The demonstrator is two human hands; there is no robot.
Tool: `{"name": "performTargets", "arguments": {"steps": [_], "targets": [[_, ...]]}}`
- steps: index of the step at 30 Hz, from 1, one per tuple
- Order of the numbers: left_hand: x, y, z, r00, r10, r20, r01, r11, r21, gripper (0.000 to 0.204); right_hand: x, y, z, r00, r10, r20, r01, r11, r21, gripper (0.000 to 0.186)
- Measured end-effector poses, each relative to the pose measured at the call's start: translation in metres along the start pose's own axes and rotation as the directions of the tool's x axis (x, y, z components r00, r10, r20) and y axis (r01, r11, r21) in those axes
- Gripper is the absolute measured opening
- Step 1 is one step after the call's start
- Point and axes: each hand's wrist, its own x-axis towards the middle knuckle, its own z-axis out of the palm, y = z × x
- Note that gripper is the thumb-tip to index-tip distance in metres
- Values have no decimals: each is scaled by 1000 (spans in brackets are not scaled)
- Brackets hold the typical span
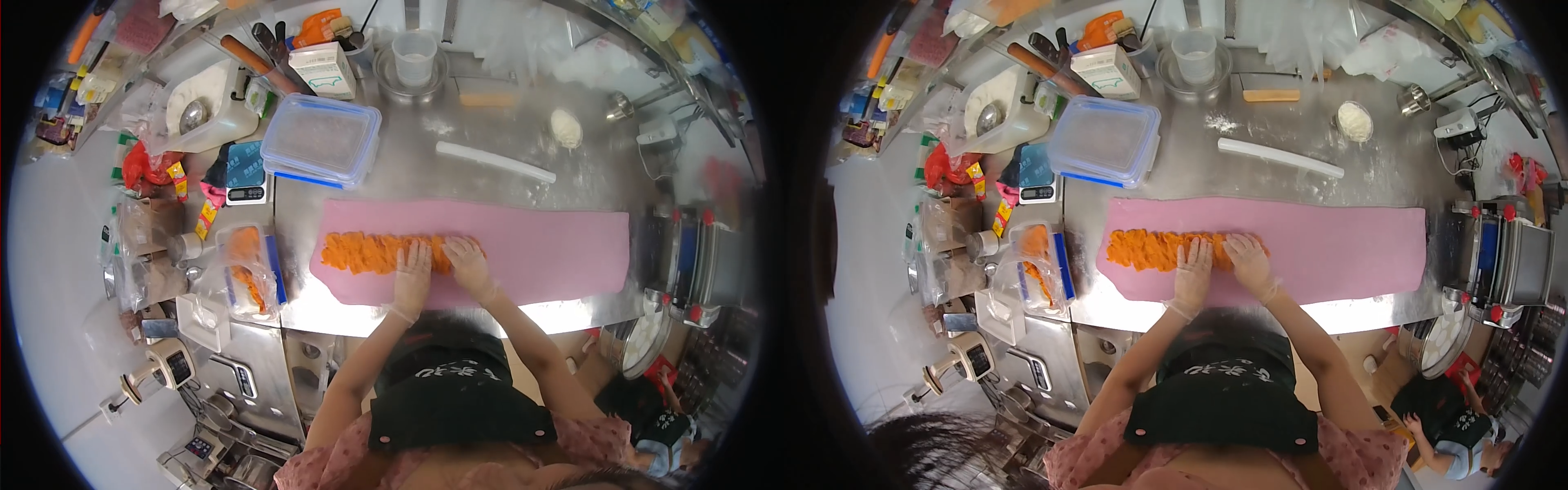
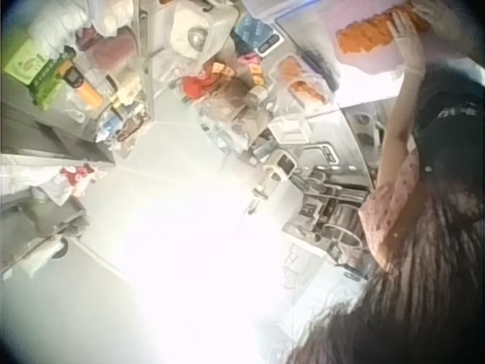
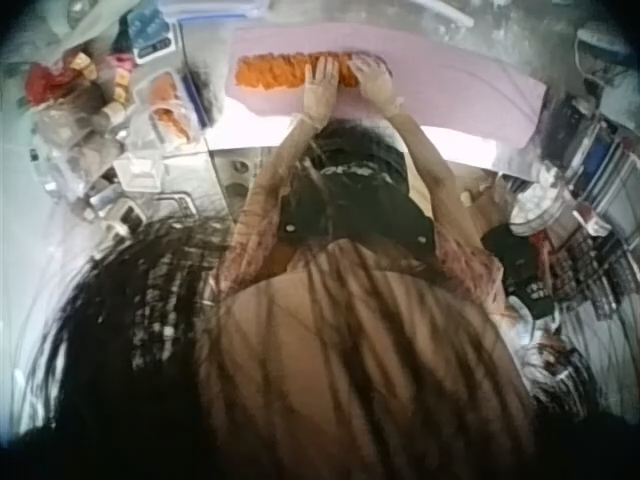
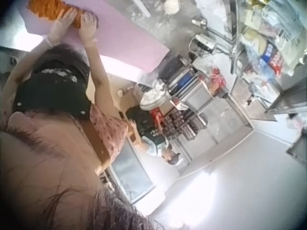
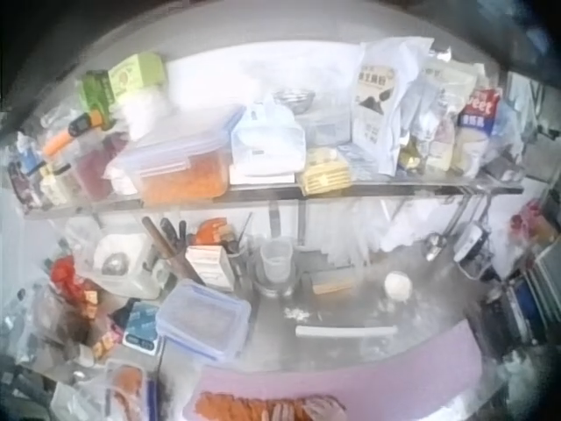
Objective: Roll out purple dough and add orange filling to create a long roll.
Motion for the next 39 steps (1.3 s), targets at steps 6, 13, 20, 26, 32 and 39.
{"name": "performTargets", "arguments": {"steps": [6,13,20,26,32,39], "targets": [[-21,22,9,990,66,-121,-84,985,-148,58,-23,3,-35,973,211,89,-216,975,58,39],[3,12,10,963,56,-265,-107,978,-181,48,-35,5,-43,969,247,-14,-246,969,28,47],[19,11,6,929,-19,-369,-157,884,-440,37,-29,7,-26,973,222,-69,-216,973,78,27],[20,19,16,941,-89,-327,-95,857,-506,46,-32,-1,-7,970,226,-92,-220,973,70,23],[9,36,9,936,27,-350,-193,873,-449,55,-28,12,-29,972,139,-191,-133,990,44,22],[3,49,25,966,135,-221,-185,957,-224,54,23,12,-25,965,261,-6,-256,950,181,18]]}}
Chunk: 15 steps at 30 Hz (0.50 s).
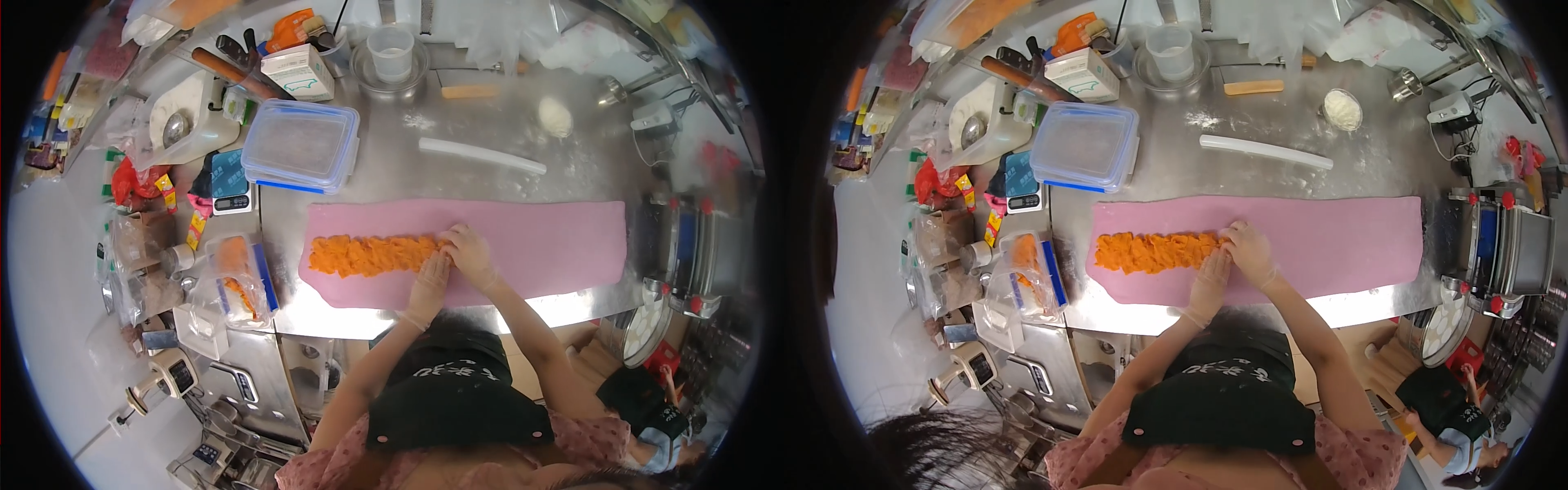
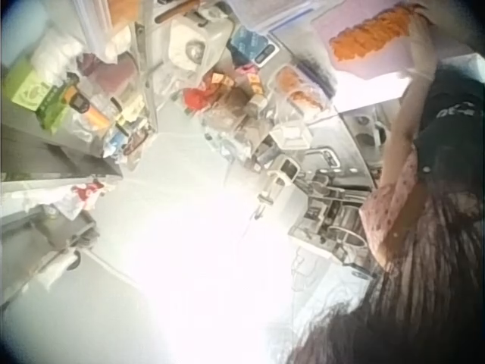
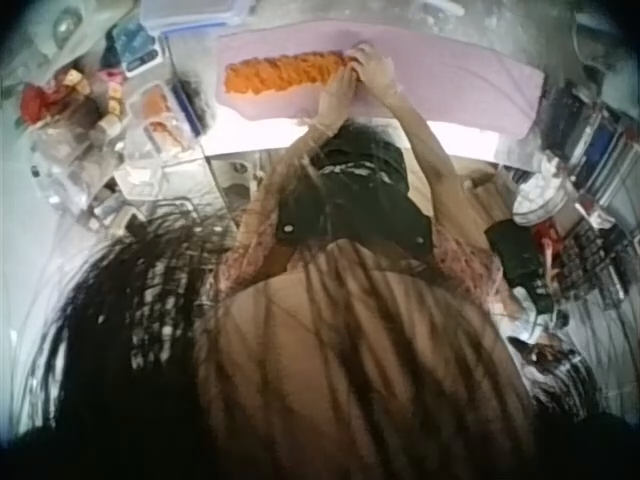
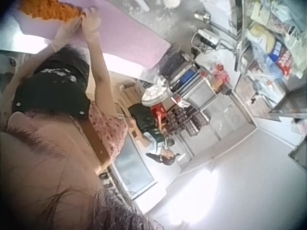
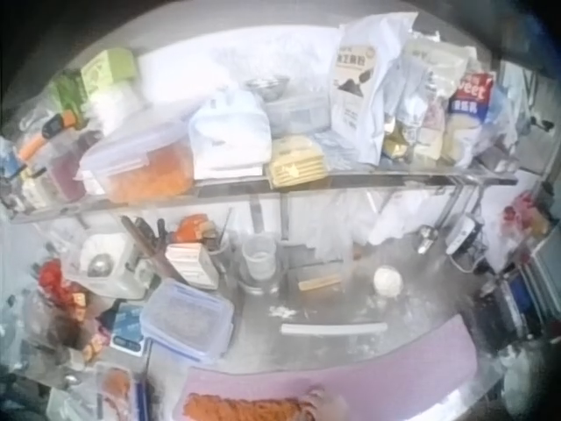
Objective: Roll out purple dough and add orange filling to create a long roll.
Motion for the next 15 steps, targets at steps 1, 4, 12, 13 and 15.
{"name": "performTargets", "arguments": {"steps": [1,4,12,13,15], "targets": [[0,2,0,1000,0,-4,0,1000,2,54,1,5,6,1000,-3,29,4,1000,-24,16],[2,-1,-11,1000,1,-6,-1,999,-37,55,-1,14,14,998,-39,49,42,996,-75,13],[14,-31,-25,997,-62,55,54,989,137,58,-16,14,2,990,-138,32,141,983,-119,26],[16,-29,-25,997,-60,53,52,989,135,58,-20,15,0,992,-128,18,129,982,-137,35],[20,-23,-26,987,-55,152,18,972,233,59,-27,11,-4,993,-117,3,116,981,-156,44]]}}
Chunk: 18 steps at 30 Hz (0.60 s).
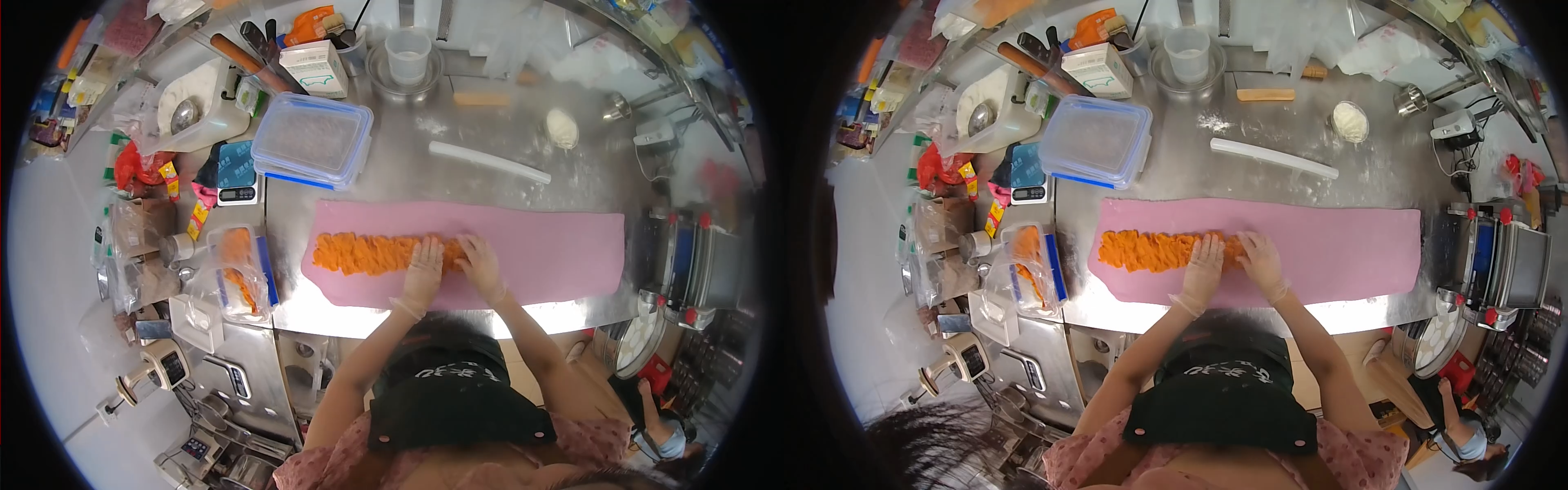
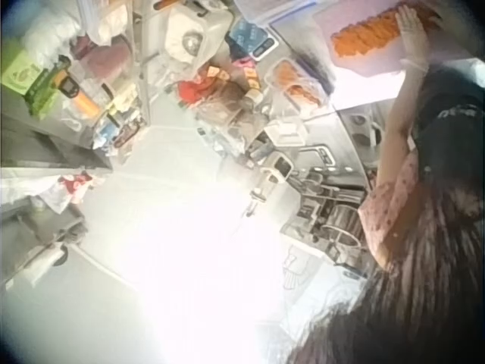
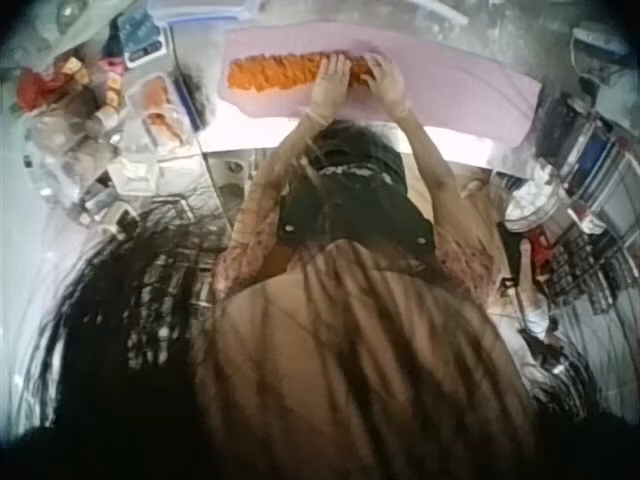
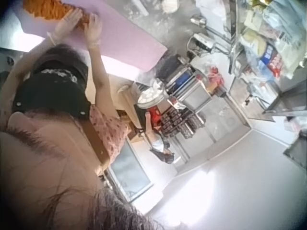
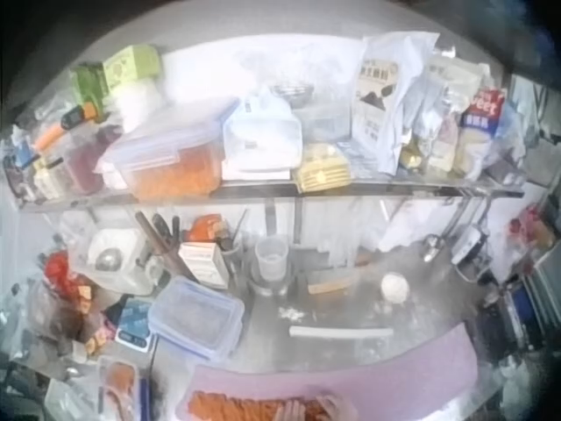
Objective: Roll out purple dough and add orange filling to create a long roll.
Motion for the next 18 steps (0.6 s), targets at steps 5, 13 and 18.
{"name": "performTargets", "arguments": {"steps": [5,13,18], "targets": [[-9,15,0,1000,-13,-14,10,985,-173,60,-20,-13,-13,829,560,10,-557,822,116,53],[-7,41,-3,995,50,85,-50,999,-6,60,-39,-8,15,637,760,131,-753,576,318,37],[-6,55,1,997,-26,67,30,997,-70,60,-34,-13,13,631,769,101,-718,530,451,25]]}}
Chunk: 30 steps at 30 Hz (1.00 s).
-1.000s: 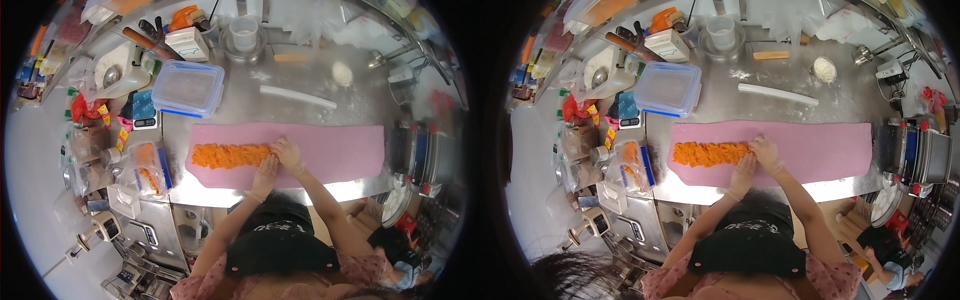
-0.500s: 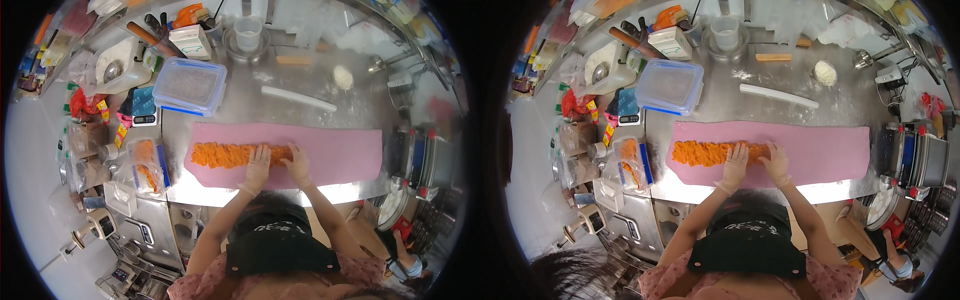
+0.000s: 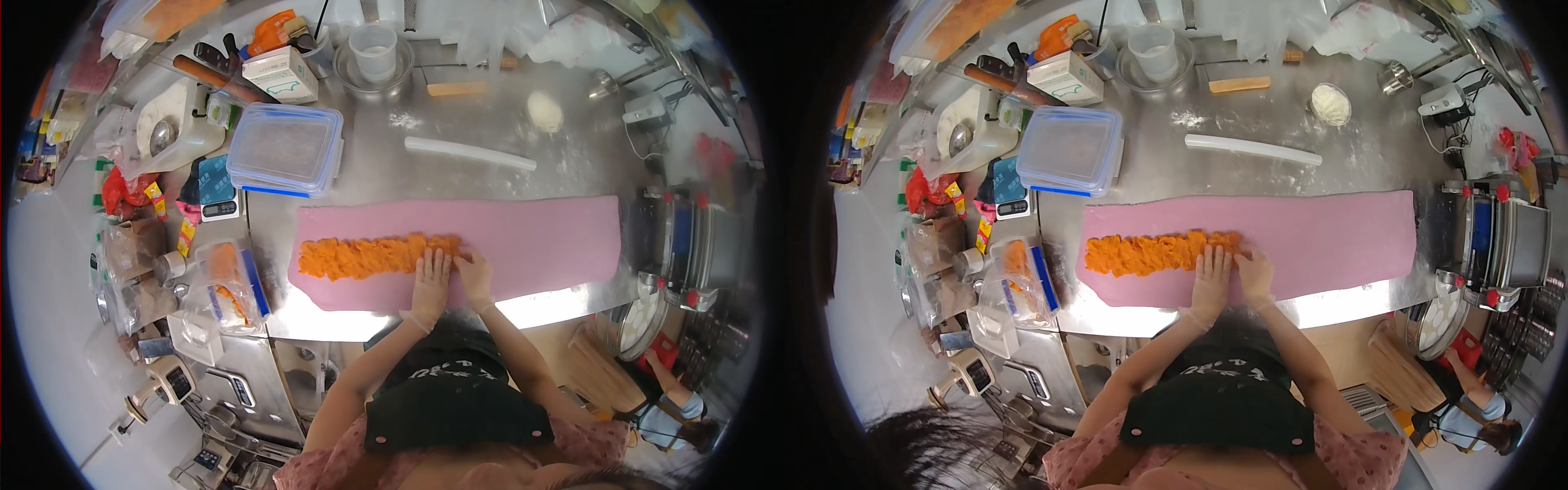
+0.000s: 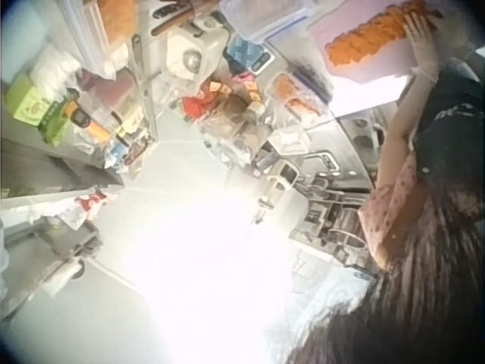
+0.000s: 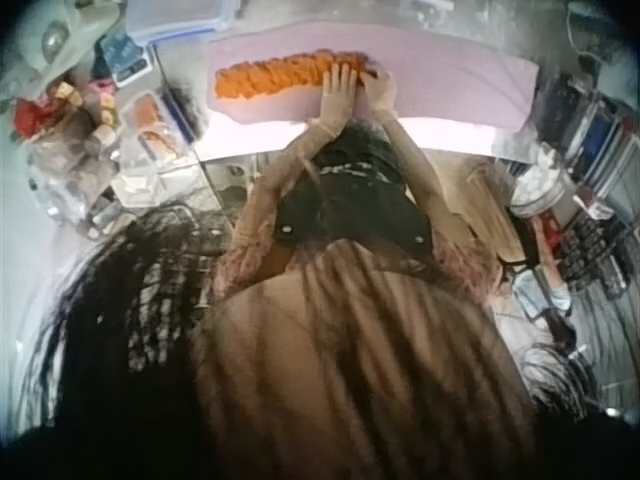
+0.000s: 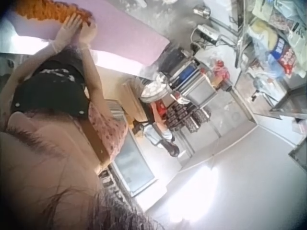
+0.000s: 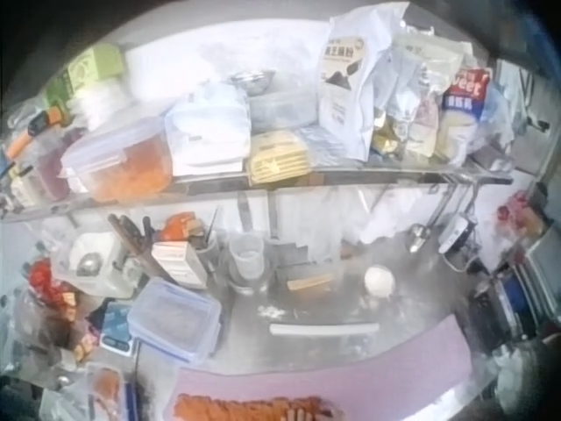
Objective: Roll out purple dough and add orange filling to create a long roll.
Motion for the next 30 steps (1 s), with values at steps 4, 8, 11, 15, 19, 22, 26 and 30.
{"name": "performTargets", "arguments": {"steps": [4,8,11,15,19,22,26,30], "targets": [[5,8,3,999,-8,33,4,993,117,61,7,-7,-3,990,-123,-68,104,967,-232,23],[-3,14,5,999,33,-26,-34,998,-59,59,12,-6,-10,988,-152,-40,123,906,-406,27],[-7,12,17,995,91,-33,-89,994,63,58,11,-24,-14,779,-624,62,602,716,-355,34],[-2,16,15,990,137,-30,-133,984,118,56,25,-1,1,588,-783,204,804,538,-254,39],[-4,-16,-3,979,203,11,-190,932,-308,59,28,8,-2,624,-734,270,782,586,-213,39],[-24,-39,6,979,62,-193,-123,938,-324,60,14,-18,-1,558,-773,301,830,517,-211,38],[-26,-43,9,985,-10,-170,-25,979,-204,60,2,-14,10,541,-765,350,841,509,-186,40],[-24,-52,9,988,2,-153,-49,952,-302,61,10,-49,18,684,-608,402,715,668,-207,40]]}}
